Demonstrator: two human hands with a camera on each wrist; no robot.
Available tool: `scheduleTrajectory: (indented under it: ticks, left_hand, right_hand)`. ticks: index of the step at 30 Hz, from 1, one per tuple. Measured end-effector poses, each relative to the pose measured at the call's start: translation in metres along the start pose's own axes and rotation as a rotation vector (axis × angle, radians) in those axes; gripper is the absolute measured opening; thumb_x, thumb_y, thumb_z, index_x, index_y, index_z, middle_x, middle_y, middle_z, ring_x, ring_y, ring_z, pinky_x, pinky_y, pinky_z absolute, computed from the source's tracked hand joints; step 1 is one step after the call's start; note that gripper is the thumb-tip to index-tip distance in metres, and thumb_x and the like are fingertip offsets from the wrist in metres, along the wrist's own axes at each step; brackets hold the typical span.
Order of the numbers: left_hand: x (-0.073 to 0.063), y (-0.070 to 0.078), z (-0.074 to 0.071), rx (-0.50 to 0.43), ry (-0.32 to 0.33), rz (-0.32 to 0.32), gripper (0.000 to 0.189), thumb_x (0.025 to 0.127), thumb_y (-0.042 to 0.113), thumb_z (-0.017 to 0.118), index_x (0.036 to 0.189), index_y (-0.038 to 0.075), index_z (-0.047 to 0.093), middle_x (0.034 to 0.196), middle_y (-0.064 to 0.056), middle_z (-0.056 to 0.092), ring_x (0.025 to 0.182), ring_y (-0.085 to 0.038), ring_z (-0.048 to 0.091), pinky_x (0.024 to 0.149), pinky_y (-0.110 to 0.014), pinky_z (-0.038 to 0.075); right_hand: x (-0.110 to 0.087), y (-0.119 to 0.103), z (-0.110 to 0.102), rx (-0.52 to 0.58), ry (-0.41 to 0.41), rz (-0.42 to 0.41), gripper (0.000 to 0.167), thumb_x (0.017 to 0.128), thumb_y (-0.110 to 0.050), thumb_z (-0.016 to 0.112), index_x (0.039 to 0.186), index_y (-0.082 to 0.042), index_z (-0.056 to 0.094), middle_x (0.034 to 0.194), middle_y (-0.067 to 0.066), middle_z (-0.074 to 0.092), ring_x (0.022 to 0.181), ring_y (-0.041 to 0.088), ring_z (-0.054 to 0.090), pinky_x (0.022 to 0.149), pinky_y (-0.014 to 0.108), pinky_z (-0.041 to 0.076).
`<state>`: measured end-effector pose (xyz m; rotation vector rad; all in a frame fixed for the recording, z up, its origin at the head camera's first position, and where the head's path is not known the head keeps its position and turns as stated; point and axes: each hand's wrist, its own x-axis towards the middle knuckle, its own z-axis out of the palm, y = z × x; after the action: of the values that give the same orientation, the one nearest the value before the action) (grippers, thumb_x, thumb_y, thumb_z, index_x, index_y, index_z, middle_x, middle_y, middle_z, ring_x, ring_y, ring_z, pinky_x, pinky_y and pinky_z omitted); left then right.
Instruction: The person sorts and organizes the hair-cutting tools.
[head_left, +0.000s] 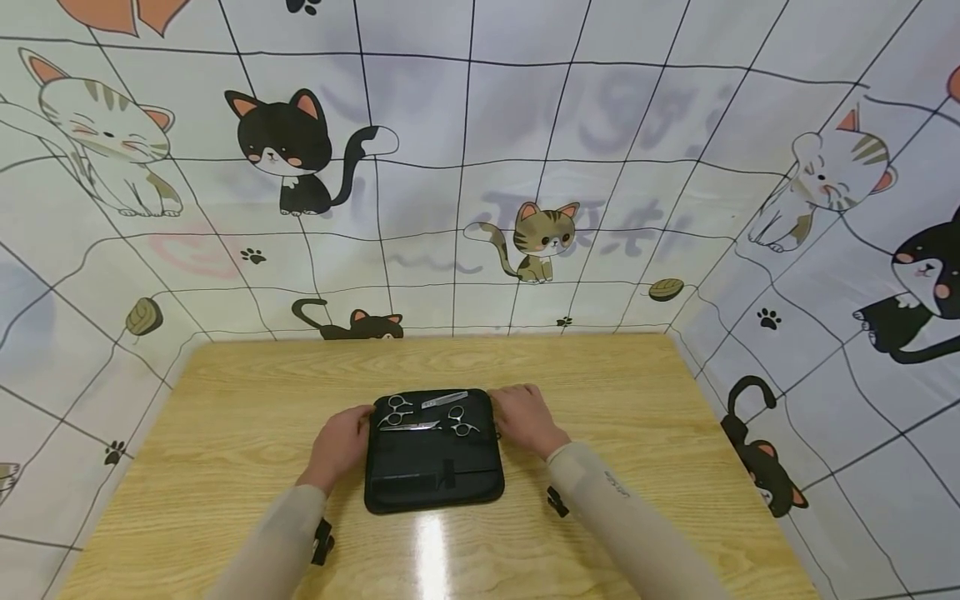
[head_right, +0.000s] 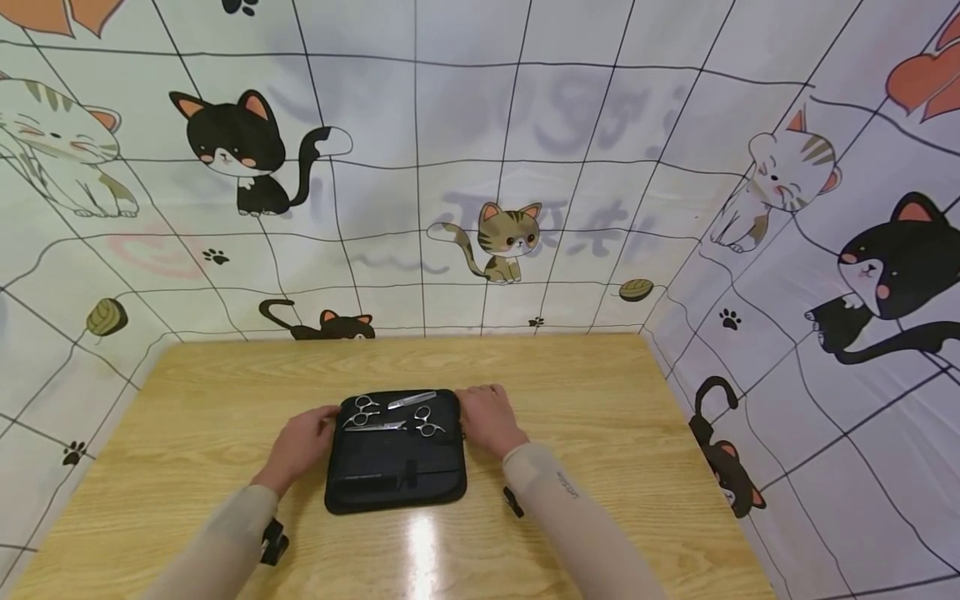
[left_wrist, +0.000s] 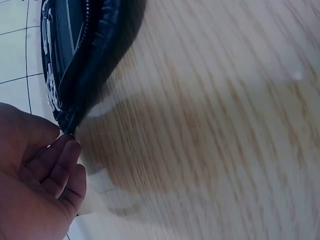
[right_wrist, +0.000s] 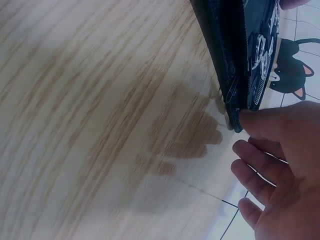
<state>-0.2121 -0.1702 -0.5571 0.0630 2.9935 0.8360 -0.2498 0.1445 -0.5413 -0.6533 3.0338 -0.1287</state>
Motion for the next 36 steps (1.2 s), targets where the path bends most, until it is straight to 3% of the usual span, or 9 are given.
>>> scheduleTrajectory:
  ticks: [5,10,13,17,21,27,29,33,36]
  left_hand:
    - [0.002,0.001,0.000,-0.043,0.014,-0.023,0.033,0.097,0.006,0.050,0.127,0.002,0.063,0.124,-0.019,0.066,0.102,-0.029,0.064,0.093,-0.051,0.051]
    - [0.003,0.004,0.000,-0.124,0.040,-0.036,0.032,0.097,0.005,0.048,0.125,0.001,0.063,0.121,-0.020,0.067,0.092,-0.026,0.062,0.085,-0.047,0.052]
    - [0.005,0.004,0.000,-0.185,0.036,-0.077,0.033,0.097,0.004,0.047,0.127,0.001,0.062,0.122,-0.020,0.066,0.095,-0.028,0.062,0.085,-0.046,0.051]
    - [0.010,0.001,0.002,-0.258,0.025,-0.138,0.037,0.097,0.004,0.044,0.129,0.000,0.060,0.127,-0.020,0.063,0.115,-0.035,0.060,0.100,-0.051,0.047]
    - [0.013,0.000,0.002,-0.353,0.007,-0.198,0.038,0.097,0.005,0.042,0.132,0.000,0.057,0.129,-0.021,0.062,0.125,-0.037,0.054,0.106,-0.053,0.043]
    - [0.016,-0.003,0.003,-0.433,-0.001,-0.247,0.037,0.098,0.004,0.042,0.132,0.000,0.057,0.129,-0.021,0.061,0.125,-0.036,0.054,0.106,-0.051,0.044]
    - [0.016,-0.002,0.003,-0.440,0.004,-0.244,0.037,0.098,0.004,0.043,0.131,-0.001,0.057,0.128,-0.022,0.061,0.124,-0.036,0.054,0.105,-0.051,0.045]
    - [0.017,-0.001,0.002,-0.460,0.036,-0.230,0.036,0.096,0.001,0.045,0.128,-0.004,0.059,0.123,-0.023,0.063,0.119,-0.036,0.057,0.102,-0.050,0.046]
    - [0.017,0.001,0.001,-0.457,0.071,-0.220,0.034,0.094,0.001,0.047,0.125,-0.004,0.061,0.118,-0.021,0.066,0.113,-0.034,0.060,0.099,-0.047,0.048]
  right_hand:
    - [0.003,-0.002,0.001,-0.019,0.020,0.008,0.039,0.093,-0.020,0.065,0.131,-0.014,0.060,0.124,0.005,0.067,0.117,0.027,0.060,0.105,0.047,0.040]
    - [0.005,-0.005,-0.002,0.033,0.009,0.019,0.035,0.095,-0.013,0.059,0.130,-0.012,0.061,0.122,0.007,0.068,0.115,0.028,0.061,0.104,0.048,0.041]
    - [0.008,-0.006,-0.002,0.089,-0.005,0.034,0.036,0.094,-0.011,0.060,0.131,-0.011,0.061,0.121,0.009,0.068,0.115,0.029,0.062,0.104,0.049,0.041]
    - [0.014,-0.005,0.000,0.176,-0.020,0.068,0.038,0.093,-0.012,0.063,0.131,-0.009,0.061,0.124,0.010,0.068,0.116,0.031,0.062,0.102,0.051,0.042]
    - [0.018,-0.004,0.002,0.259,-0.020,0.093,0.034,0.093,-0.011,0.062,0.128,-0.008,0.063,0.121,0.009,0.069,0.113,0.031,0.064,0.098,0.054,0.045]
    - [0.019,-0.002,-0.001,0.383,-0.017,0.120,0.023,0.093,-0.004,0.057,0.113,-0.008,0.067,0.110,0.010,0.072,0.105,0.032,0.066,0.092,0.057,0.046]
    - [0.020,-0.002,-0.002,0.396,-0.012,0.127,0.023,0.092,-0.003,0.056,0.112,-0.008,0.068,0.110,0.010,0.072,0.106,0.032,0.066,0.092,0.058,0.046]
    - [0.022,-0.002,-0.002,0.402,0.010,0.129,0.016,0.090,-0.001,0.057,0.100,-0.007,0.067,0.098,0.007,0.071,0.092,0.027,0.065,0.086,0.056,0.047]
    - [0.023,-0.002,-0.001,0.414,0.025,0.144,0.020,0.089,0.000,0.058,0.104,-0.007,0.068,0.099,0.006,0.071,0.094,0.027,0.065,0.088,0.056,0.046]
